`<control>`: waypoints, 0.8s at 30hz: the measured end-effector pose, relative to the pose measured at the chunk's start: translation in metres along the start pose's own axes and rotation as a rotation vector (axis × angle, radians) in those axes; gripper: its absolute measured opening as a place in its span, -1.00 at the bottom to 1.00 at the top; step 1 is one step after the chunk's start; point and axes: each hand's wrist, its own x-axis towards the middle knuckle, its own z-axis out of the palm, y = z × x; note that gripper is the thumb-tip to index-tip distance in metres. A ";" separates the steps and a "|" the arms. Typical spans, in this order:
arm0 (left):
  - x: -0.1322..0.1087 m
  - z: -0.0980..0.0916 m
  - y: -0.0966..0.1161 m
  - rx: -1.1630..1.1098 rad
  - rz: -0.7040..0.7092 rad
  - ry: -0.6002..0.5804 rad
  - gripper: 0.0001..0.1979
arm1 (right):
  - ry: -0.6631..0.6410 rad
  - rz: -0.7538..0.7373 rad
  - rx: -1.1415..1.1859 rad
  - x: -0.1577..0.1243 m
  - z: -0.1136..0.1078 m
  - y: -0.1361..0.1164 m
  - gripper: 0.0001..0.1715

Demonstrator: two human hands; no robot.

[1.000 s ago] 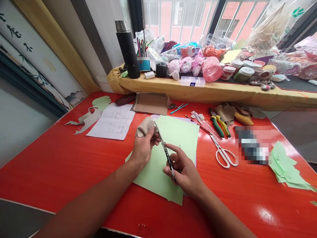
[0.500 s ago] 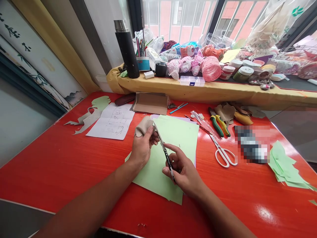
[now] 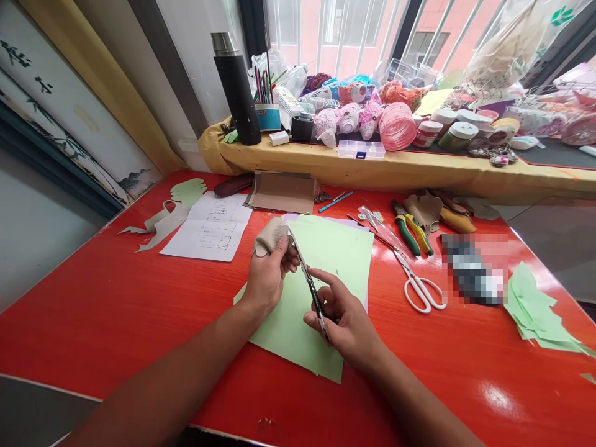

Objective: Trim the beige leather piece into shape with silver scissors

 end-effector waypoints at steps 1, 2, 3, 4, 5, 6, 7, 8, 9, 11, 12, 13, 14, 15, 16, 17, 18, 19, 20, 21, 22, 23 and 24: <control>0.000 0.000 0.000 -0.003 0.000 -0.001 -0.68 | 0.003 -0.001 -0.001 0.000 0.000 0.000 -0.21; 0.000 0.000 0.000 -0.005 0.000 -0.001 -0.68 | 0.006 -0.001 -0.002 0.000 0.000 0.000 -0.21; 0.000 0.000 0.000 -0.009 -0.002 -0.002 -0.67 | 0.010 -0.001 -0.001 0.000 0.001 0.000 -0.21; 0.000 0.000 0.000 -0.012 -0.005 -0.002 -0.67 | 0.013 0.000 0.000 0.000 0.001 0.000 -0.21; 0.000 0.000 0.000 -0.015 -0.008 -0.001 -0.67 | 0.016 0.000 0.003 0.000 0.001 -0.001 -0.21; 0.000 0.001 0.000 -0.016 -0.010 -0.001 -0.67 | 0.019 0.000 0.007 0.000 0.002 -0.001 -0.21; 0.000 0.001 0.000 -0.017 -0.013 -0.001 -0.67 | 0.021 0.001 0.009 0.000 0.002 -0.002 -0.22; 0.000 0.001 0.000 -0.018 -0.014 -0.002 -0.67 | 0.024 0.003 0.010 0.000 0.002 -0.002 -0.22; 0.000 0.001 0.000 -0.018 -0.014 -0.004 -0.66 | 0.025 0.005 0.011 0.000 0.002 -0.003 -0.22; 0.000 0.001 0.000 -0.016 -0.008 -0.008 -0.66 | 0.029 0.012 0.007 0.001 0.002 -0.002 -0.22; 0.000 0.001 0.000 -0.016 -0.004 -0.011 -0.67 | 0.030 0.010 0.006 0.001 0.002 -0.001 -0.22; 0.000 0.001 0.001 -0.016 -0.001 -0.013 -0.67 | 0.031 0.003 0.006 0.001 0.001 0.000 -0.23; -0.001 0.001 0.001 -0.018 0.001 -0.012 -0.68 | 0.032 -0.007 0.006 0.001 0.001 0.001 -0.23; -0.001 0.001 0.001 -0.020 0.001 -0.010 -0.68 | 0.033 -0.016 0.004 0.001 0.001 0.003 -0.23; -0.001 0.001 0.001 -0.020 0.000 -0.006 -0.68 | 0.036 -0.024 -0.001 0.001 0.001 0.004 -0.24; -0.001 0.001 0.002 -0.018 0.000 -0.002 -0.68 | 0.040 -0.026 -0.006 0.001 0.001 0.004 -0.24; -0.001 0.001 0.002 -0.014 0.003 0.001 -0.68 | 0.045 -0.024 -0.011 0.001 0.001 0.004 -0.24; -0.001 0.001 0.003 -0.008 0.006 0.002 -0.68 | 0.050 -0.017 -0.015 0.001 0.001 0.004 -0.24; -0.001 0.001 0.003 -0.004 0.009 0.002 -0.68 | 0.053 -0.010 -0.016 0.001 0.001 0.004 -0.24; -0.001 0.001 0.004 0.000 0.012 0.000 -0.68 | 0.056 -0.005 -0.015 0.001 0.001 0.003 -0.23; -0.001 0.001 0.004 0.004 0.014 -0.001 -0.69 | 0.059 -0.002 -0.014 0.001 0.001 0.003 -0.23; -0.001 0.001 0.004 0.009 0.015 -0.001 -0.69 | 0.061 -0.001 -0.015 0.001 0.001 0.003 -0.22; 0.000 0.001 0.004 0.015 0.016 0.001 -0.70 | 0.063 0.000 -0.018 0.001 0.001 0.002 -0.22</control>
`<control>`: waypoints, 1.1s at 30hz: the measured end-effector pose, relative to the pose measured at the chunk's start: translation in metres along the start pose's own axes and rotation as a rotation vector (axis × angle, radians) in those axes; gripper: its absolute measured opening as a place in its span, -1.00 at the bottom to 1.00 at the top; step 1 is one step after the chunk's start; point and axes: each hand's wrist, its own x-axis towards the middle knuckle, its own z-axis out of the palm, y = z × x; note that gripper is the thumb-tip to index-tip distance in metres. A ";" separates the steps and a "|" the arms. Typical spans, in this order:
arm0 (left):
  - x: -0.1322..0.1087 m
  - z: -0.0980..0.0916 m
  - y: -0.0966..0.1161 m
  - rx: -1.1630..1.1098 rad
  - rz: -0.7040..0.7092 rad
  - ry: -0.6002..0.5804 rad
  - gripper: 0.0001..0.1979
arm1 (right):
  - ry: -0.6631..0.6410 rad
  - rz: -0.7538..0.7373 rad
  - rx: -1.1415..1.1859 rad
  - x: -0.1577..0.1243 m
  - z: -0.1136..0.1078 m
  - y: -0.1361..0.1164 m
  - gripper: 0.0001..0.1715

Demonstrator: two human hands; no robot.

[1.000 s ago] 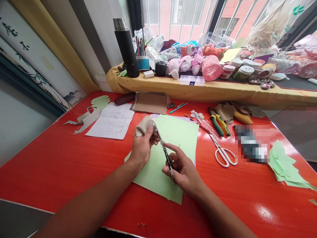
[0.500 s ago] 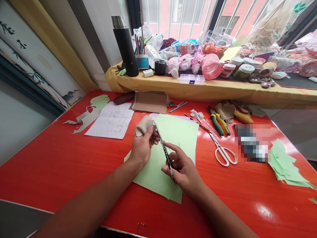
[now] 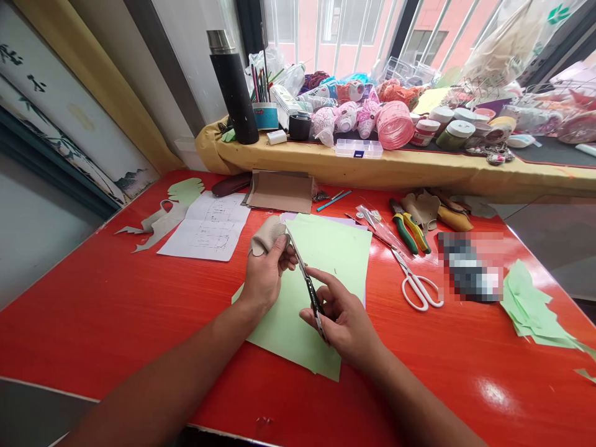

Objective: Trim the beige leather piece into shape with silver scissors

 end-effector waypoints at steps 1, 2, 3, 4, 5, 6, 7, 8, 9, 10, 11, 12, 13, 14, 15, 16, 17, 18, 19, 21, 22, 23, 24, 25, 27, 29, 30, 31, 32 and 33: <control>0.000 0.000 0.000 0.007 0.003 0.002 -0.70 | 0.004 0.000 -0.003 0.000 0.000 0.000 -0.21; 0.000 0.000 -0.001 0.014 0.006 0.004 -0.70 | 0.007 0.005 -0.009 0.000 0.000 0.000 -0.20; 0.001 -0.001 -0.001 0.020 0.009 0.005 -0.70 | 0.010 0.013 -0.015 0.000 0.000 0.000 -0.20; 0.001 -0.001 -0.001 0.023 0.011 0.008 -0.70 | 0.012 0.018 -0.018 0.000 0.000 0.000 -0.20; 0.001 -0.001 -0.002 0.024 0.012 0.010 -0.70 | 0.014 0.022 -0.018 0.000 0.001 -0.001 -0.20; 0.001 -0.001 -0.002 0.024 0.010 0.013 -0.70 | 0.017 0.024 -0.014 0.000 0.001 -0.002 -0.20; 0.001 -0.001 -0.002 0.022 0.006 0.017 -0.70 | 0.022 0.028 -0.009 0.000 0.002 -0.002 -0.20; 0.001 -0.001 -0.002 0.020 0.001 0.023 -0.69 | 0.028 0.033 -0.003 0.000 0.002 -0.004 -0.20; 0.000 -0.001 -0.002 0.018 -0.004 0.029 -0.69 | 0.035 0.040 0.002 0.000 0.003 -0.005 -0.20; 0.000 -0.001 -0.002 0.017 -0.008 0.032 -0.68 | 0.038 0.049 0.005 -0.001 0.003 -0.007 -0.20; 0.000 -0.001 -0.002 0.016 -0.009 0.033 -0.68 | 0.040 0.055 0.008 0.000 0.004 -0.008 -0.20; 0.001 -0.001 -0.002 0.017 -0.008 0.031 -0.68 | 0.037 0.060 0.010 0.000 0.004 -0.010 -0.20; 0.001 -0.001 -0.002 0.019 -0.003 0.028 -0.67 | 0.030 0.061 0.015 0.000 0.003 -0.011 -0.20; 0.002 -0.002 -0.002 0.022 0.003 0.026 -0.68 | 0.022 0.062 0.020 0.000 0.003 -0.012 -0.20; 0.002 -0.002 -0.003 0.024 0.009 0.028 -0.68 | 0.014 0.064 0.022 0.000 0.001 -0.013 -0.20; 0.003 -0.003 -0.003 0.024 0.014 0.032 -0.68 | 0.007 0.064 0.022 0.001 0.000 -0.014 -0.20; 0.004 -0.004 -0.003 0.022 0.019 0.039 -0.68 | 0.001 0.066 0.016 0.001 -0.002 -0.015 -0.19; 0.005 -0.005 -0.003 0.019 0.026 0.045 -0.68 | -0.004 0.065 0.008 0.001 -0.003 -0.015 -0.19; 0.006 -0.006 -0.003 0.016 0.033 0.049 -0.68 | -0.009 0.062 -0.001 0.002 -0.005 -0.015 -0.18; 0.008 -0.006 -0.003 0.012 0.047 0.060 -0.69 | -0.017 0.052 -0.015 0.002 -0.008 -0.015 -0.18; 0.008 -0.007 -0.003 0.011 0.053 0.065 -0.70 | -0.021 0.047 -0.021 0.002 -0.009 -0.015 -0.18; 0.009 -0.007 -0.003 0.011 0.057 0.070 -0.70 | -0.025 0.043 -0.028 0.002 -0.010 -0.015 -0.18; 0.009 -0.007 -0.003 0.010 0.061 0.073 -0.69 | -0.030 0.042 -0.038 0.002 -0.010 -0.015 -0.18; 0.009 -0.007 -0.003 0.007 0.066 0.074 -0.69 | -0.036 0.045 -0.050 0.001 -0.011 -0.015 -0.18; 0.010 -0.007 -0.003 -0.002 0.072 0.069 -0.66 | -0.051 0.055 -0.069 0.001 -0.010 -0.014 -0.18; 0.010 -0.007 -0.003 -0.012 0.069 0.070 -0.64 | -0.066 0.059 -0.074 0.001 -0.009 -0.013 -0.17; 0.010 -0.007 -0.003 -0.015 0.065 0.072 -0.63 | -0.070 0.059 -0.073 0.001 -0.009 -0.012 -0.17; 0.010 -0.007 -0.003 -0.014 0.060 0.074 -0.63 | -0.071 0.056 -0.073 0.000 -0.009 -0.012 -0.17; 0.010 -0.007 -0.003 -0.013 0.055 0.076 -0.64 | -0.071 0.053 -0.076 0.000 -0.009 -0.011 -0.16; 0.010 -0.007 -0.003 -0.011 0.049 0.077 -0.64 | -0.069 0.052 -0.082 0.000 -0.010 -0.011 -0.16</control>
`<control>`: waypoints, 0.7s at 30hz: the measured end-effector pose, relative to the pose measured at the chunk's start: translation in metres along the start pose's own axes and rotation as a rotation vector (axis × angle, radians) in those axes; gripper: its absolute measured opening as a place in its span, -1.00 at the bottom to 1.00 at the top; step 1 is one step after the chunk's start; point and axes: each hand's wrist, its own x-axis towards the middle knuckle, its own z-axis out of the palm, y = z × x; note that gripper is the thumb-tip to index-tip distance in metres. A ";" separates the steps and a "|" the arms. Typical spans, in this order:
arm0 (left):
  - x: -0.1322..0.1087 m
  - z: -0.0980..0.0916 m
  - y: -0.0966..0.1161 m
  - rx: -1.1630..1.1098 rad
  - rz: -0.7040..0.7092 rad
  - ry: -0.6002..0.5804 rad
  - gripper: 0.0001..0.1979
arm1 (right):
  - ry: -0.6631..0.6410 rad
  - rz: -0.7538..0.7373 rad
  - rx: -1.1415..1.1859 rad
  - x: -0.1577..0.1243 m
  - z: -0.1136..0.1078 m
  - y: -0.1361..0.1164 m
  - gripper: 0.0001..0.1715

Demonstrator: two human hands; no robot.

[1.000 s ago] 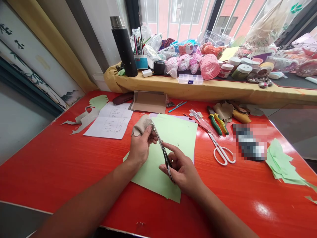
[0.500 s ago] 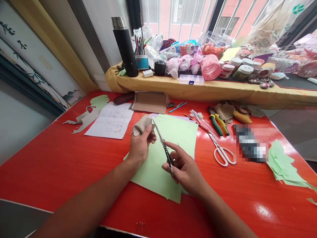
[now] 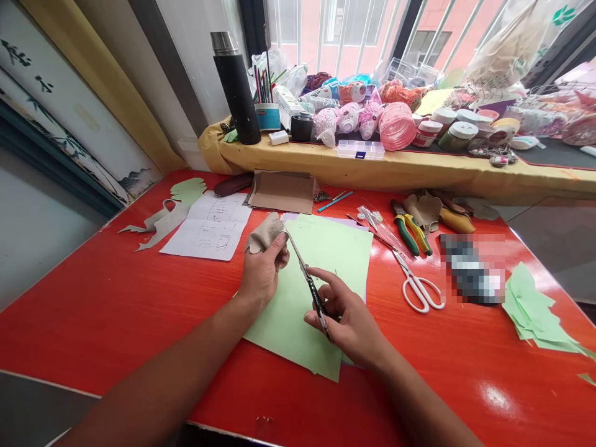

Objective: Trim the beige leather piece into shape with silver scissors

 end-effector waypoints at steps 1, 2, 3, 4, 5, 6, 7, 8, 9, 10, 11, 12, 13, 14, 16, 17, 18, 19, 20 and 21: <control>0.000 0.000 0.000 0.002 -0.007 -0.001 -0.65 | 0.002 -0.001 -0.005 0.000 0.000 0.000 -0.16; 0.000 0.000 0.000 0.003 -0.015 -0.002 -0.66 | 0.003 -0.001 -0.009 0.000 0.000 0.000 -0.16; -0.001 0.001 0.001 0.003 -0.023 -0.002 -0.67 | 0.002 -0.001 -0.011 0.000 -0.001 0.000 -0.16; -0.001 0.001 0.001 0.002 -0.028 -0.002 -0.68 | 0.001 -0.001 -0.012 -0.001 -0.001 0.000 -0.16; -0.001 0.001 0.001 0.001 -0.031 -0.003 -0.68 | -0.002 -0.001 -0.013 -0.001 -0.001 0.000 -0.17; -0.001 0.002 0.002 0.001 -0.033 -0.005 -0.68 | -0.004 -0.002 -0.013 -0.001 -0.001 0.000 -0.17; -0.002 0.002 0.002 0.001 -0.036 -0.005 -0.68 | -0.007 -0.004 -0.011 -0.001 0.000 0.000 -0.18; -0.002 0.002 0.003 0.002 -0.039 -0.005 -0.68 | -0.008 -0.006 -0.008 -0.001 0.000 0.000 -0.19; -0.002 0.003 0.003 0.002 -0.044 -0.004 -0.68 | -0.009 -0.008 -0.006 -0.001 0.000 0.000 -0.19; -0.002 0.003 0.004 0.003 -0.048 -0.003 -0.68 | -0.010 -0.007 -0.004 0.000 0.000 0.000 -0.19; -0.002 0.003 0.004 0.003 -0.052 -0.003 -0.68 | -0.010 -0.006 -0.003 0.000 0.001 0.000 -0.20; -0.002 0.003 0.004 0.003 -0.053 -0.004 -0.68 | -0.010 -0.005 -0.001 0.000 0.001 0.000 -0.20; -0.002 0.003 0.004 0.004 -0.053 -0.007 -0.68 | -0.011 -0.005 0.000 0.000 0.001 0.001 -0.21; -0.002 0.003 0.004 0.004 -0.053 -0.009 -0.68 | -0.010 -0.005 0.003 0.000 0.001 0.001 -0.22; -0.002 0.002 0.003 0.006 -0.055 -0.008 -0.68 | -0.010 -0.007 0.014 0.000 0.001 0.001 -0.23; -0.002 0.002 0.003 0.007 -0.057 -0.006 -0.68 | -0.010 -0.008 0.020 0.000 0.001 0.002 -0.24; -0.002 0.002 0.003 0.009 -0.059 -0.005 -0.68 | -0.010 -0.009 0.024 0.000 0.001 0.002 -0.24; -0.002 0.002 0.003 0.011 -0.059 -0.007 -0.68 | -0.008 -0.010 0.026 0.000 0.001 0.002 -0.24; -0.002 0.002 0.003 0.014 -0.058 -0.011 -0.68 | -0.007 -0.012 0.027 0.000 0.001 0.002 -0.25; -0.002 0.002 0.002 0.018 -0.057 -0.016 -0.68 | -0.006 -0.015 0.027 0.000 0.001 0.001 -0.25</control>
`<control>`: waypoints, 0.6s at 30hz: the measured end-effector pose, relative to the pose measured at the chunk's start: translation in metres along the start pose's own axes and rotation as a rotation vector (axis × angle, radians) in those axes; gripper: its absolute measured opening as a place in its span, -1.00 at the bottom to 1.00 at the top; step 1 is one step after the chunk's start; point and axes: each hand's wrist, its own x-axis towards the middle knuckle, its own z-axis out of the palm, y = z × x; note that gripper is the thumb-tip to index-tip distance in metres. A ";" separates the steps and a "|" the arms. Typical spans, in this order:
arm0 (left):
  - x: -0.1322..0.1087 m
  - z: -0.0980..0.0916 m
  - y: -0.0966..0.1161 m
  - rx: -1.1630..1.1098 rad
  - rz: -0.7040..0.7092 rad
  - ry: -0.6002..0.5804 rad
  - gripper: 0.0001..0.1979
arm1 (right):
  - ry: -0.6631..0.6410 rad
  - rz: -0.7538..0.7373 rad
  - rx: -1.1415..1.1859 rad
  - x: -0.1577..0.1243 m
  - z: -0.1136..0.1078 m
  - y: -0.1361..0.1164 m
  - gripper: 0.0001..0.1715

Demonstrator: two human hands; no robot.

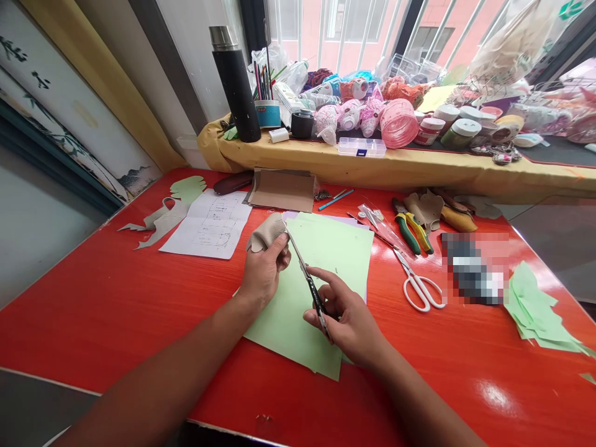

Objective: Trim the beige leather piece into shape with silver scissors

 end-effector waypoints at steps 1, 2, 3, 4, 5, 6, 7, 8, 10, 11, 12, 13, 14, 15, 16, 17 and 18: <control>0.000 0.000 0.000 0.004 0.000 -0.002 -0.69 | 0.002 -0.002 -0.001 0.000 0.000 0.000 -0.25; 0.000 0.000 0.000 0.008 -0.002 -0.001 -0.69 | 0.003 -0.004 -0.002 0.000 0.001 -0.001 -0.25; 0.000 0.000 0.000 0.011 -0.006 0.004 -0.69 | 0.004 -0.005 -0.003 0.000 0.001 -0.001 -0.25; 0.000 0.000 0.000 0.011 -0.011 0.010 -0.69 | 0.004 -0.004 -0.003 0.000 0.001 -0.001 -0.25; 0.000 0.000 -0.001 0.010 -0.016 0.015 -0.69 | 0.003 -0.002 -0.004 -0.001 0.001 -0.001 -0.25; 0.000 0.001 -0.001 0.008 -0.019 0.018 -0.69 | 0.003 0.002 -0.005 -0.001 0.001 -0.001 -0.25; 0.000 0.001 -0.001 0.004 -0.021 0.019 -0.69 | 0.002 0.005 -0.007 -0.001 0.001 -0.001 -0.25; 0.000 0.001 0.000 0.000 -0.022 0.020 -0.69 | 0.000 0.007 -0.009 -0.001 0.001 -0.001 -0.25; 0.001 0.001 0.000 -0.009 -0.022 0.022 -0.68 | -0.001 0.009 -0.013 0.000 0.000 0.000 -0.24; 0.001 0.002 0.000 -0.012 -0.022 0.024 -0.68 | -0.002 0.010 -0.016 0.000 0.000 0.001 -0.24; 0.001 0.002 0.000 -0.014 -0.021 0.026 -0.68 | -0.004 0.009 -0.019 0.000 0.000 0.001 -0.23; 0.001 0.002 0.000 -0.016 -0.020 0.027 -0.67 | -0.005 0.008 -0.020 0.000 0.000 0.001 -0.23; 0.001 0.002 0.000 -0.017 -0.020 0.027 -0.67 | -0.006 0.007 -0.020 0.000 0.000 0.002 -0.23; 0.000 0.002 0.000 -0.018 -0.018 0.025 -0.67 | -0.008 0.005 -0.020 0.000 0.000 0.002 -0.23; 0.000 0.002 0.000 -0.020 -0.014 0.023 -0.67 | -0.009 0.004 -0.019 0.000 0.000 0.002 -0.23; 0.000 0.002 0.001 -0.022 -0.010 0.018 -0.67 | -0.008 0.004 -0.018 0.000 0.000 0.002 -0.23; 0.000 0.001 0.001 -0.024 -0.006 0.014 -0.67 | -0.007 0.005 -0.017 0.000 0.000 0.002 -0.23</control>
